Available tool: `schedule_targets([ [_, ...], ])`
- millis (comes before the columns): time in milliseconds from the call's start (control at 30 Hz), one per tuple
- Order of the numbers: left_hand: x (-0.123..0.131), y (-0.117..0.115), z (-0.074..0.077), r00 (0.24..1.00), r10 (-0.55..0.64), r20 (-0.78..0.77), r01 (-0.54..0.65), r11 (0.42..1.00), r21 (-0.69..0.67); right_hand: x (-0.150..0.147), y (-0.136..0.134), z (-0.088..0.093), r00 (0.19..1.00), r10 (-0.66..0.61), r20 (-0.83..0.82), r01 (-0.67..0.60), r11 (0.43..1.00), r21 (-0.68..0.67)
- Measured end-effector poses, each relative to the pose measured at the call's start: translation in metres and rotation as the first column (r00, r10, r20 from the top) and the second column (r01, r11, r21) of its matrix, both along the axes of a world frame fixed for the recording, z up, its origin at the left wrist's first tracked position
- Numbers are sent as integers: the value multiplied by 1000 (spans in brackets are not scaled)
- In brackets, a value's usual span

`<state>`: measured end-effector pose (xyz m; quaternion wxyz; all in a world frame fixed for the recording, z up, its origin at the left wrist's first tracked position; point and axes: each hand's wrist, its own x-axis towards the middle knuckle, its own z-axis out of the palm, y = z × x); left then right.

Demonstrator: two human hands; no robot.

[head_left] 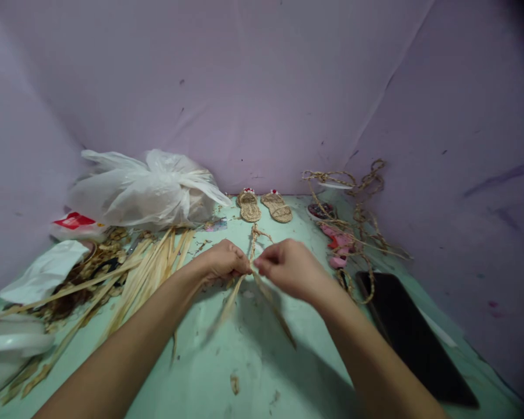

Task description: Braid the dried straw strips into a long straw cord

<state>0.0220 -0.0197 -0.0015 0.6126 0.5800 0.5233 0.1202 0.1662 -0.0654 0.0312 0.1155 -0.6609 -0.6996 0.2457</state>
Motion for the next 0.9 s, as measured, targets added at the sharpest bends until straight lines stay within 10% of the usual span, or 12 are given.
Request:
schedule_targets([
  [100,-4,4,-6,999,-22,23,23,999,-37,13,15,-13,947,-214,-240,200,976,-81],
  [233,-6,3,-11,998,-56,5,56,998,4,2,16,-35,692,-372,-619,16,864,-502],
  [633,5,-14,4,827,69,-558,188,902,389,-12,9,-68,582,-371,-724,168,926,-339],
  [900,29,-60,10,795,185,-578,147,865,480,-17,3,-64,447,-460,-767,201,887,-415],
])
